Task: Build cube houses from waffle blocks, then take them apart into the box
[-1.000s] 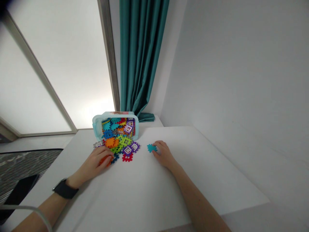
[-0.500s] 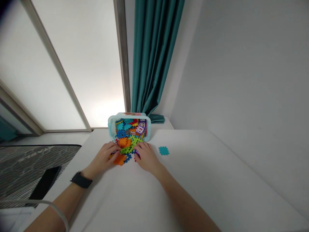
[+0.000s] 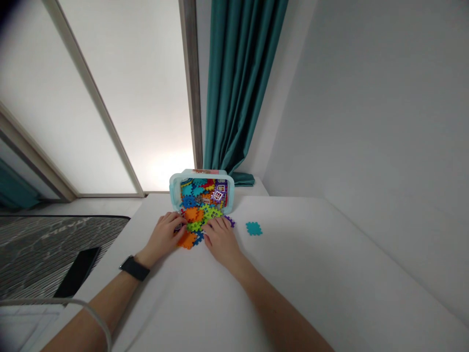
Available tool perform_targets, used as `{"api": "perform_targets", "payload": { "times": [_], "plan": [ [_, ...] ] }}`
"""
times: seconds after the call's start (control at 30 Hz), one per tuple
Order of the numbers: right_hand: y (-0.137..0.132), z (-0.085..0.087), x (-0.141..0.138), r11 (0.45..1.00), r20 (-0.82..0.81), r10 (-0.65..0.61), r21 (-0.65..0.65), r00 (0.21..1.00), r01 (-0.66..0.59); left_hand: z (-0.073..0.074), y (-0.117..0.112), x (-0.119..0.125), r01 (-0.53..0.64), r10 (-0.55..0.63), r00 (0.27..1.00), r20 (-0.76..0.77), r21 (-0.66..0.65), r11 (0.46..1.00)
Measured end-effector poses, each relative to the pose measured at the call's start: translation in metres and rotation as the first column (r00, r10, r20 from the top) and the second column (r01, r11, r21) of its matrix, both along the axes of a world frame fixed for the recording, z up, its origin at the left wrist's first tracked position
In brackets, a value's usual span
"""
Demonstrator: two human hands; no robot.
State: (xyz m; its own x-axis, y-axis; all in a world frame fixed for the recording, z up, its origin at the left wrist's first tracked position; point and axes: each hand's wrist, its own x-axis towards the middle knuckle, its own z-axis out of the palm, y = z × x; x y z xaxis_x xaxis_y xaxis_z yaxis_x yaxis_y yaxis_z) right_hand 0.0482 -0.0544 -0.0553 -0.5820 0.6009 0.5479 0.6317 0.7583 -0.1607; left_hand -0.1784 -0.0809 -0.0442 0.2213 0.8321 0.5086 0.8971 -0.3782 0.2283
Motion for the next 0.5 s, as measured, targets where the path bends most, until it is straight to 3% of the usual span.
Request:
{"api": "perform_targets", "payload": {
  "times": [0.17, 0.5],
  "plan": [
    [0.011, 0.009, -0.013, 0.998, 0.164, 0.044, 0.04, 0.985, -0.051, -0.002, 0.0, 0.001, 0.012, -0.012, 1.0, -0.003, -0.039, 0.999],
    [0.019, 0.0, -0.021, 0.997, 0.195, -0.011, 0.081, 0.981, -0.005, -0.008, 0.0, 0.002, 0.054, -0.057, 0.997, -0.06, -0.064, 0.997]
  ]
}}
